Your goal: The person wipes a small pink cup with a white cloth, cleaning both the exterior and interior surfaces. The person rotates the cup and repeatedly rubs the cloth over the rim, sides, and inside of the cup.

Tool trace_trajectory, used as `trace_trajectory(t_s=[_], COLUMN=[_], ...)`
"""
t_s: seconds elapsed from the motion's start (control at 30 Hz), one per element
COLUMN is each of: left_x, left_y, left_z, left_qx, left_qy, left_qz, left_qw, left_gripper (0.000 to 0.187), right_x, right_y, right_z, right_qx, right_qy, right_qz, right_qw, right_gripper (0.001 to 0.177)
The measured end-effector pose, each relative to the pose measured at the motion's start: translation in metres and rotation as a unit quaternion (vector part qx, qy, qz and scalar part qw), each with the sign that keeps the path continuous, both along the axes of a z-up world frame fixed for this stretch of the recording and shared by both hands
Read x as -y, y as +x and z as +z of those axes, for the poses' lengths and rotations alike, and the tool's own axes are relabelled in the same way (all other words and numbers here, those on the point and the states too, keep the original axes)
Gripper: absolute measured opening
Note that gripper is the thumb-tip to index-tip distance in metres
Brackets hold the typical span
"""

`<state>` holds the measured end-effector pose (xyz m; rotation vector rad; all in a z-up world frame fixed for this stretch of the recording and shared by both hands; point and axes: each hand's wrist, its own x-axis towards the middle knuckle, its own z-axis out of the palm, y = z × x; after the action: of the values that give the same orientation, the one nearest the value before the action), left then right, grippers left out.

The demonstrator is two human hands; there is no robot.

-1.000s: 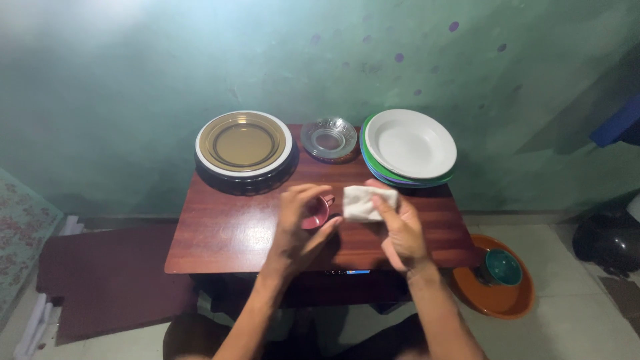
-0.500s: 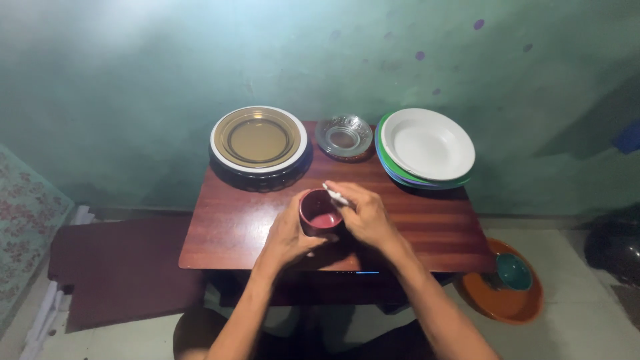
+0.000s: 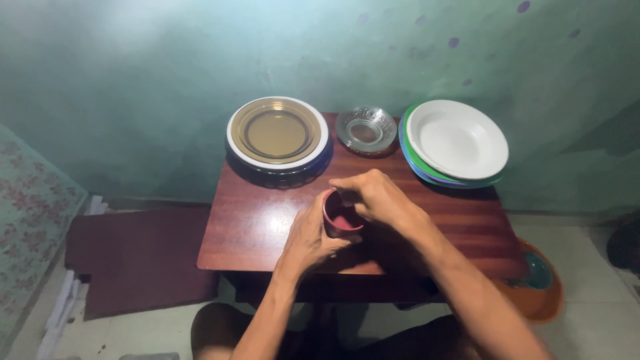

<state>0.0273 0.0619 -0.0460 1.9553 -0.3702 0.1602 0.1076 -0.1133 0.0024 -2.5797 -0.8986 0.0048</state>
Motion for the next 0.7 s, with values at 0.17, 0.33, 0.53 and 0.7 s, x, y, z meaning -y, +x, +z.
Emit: trace_trajectory(t_s=[0.17,0.33,0.53,0.7], left_x=[-0.003,0.005,0.011,0.013], left_y=[-0.001,-0.007,-0.006,-0.003], left_z=[-0.003,0.006,-0.009,-0.014], left_qx=[-0.022,0.017,0.030,0.044], left_qy=[0.002,0.009,0.019,-0.001], left_qz=[0.000,0.010,0.034,0.023], left_qw=[1.000,1.000,0.999,0.999], left_gripper=[0.094,0.096,0.093,0.091], right_x=[-0.015,0.000,0.014,0.028], right_y=[0.005,0.019,0.010,-0.014], right_z=[-0.001,-0.017,-0.049,-0.047], right_qx=[0.071,0.032,0.106,0.059], right_qy=[-0.111,-0.094,-0.110,0.054], right_qz=[0.041,-0.009,-0.131,-0.157], right_qw=[0.990,0.995,0.980,0.984], right_gripper=[0.028,0.034,0.026,0.029])
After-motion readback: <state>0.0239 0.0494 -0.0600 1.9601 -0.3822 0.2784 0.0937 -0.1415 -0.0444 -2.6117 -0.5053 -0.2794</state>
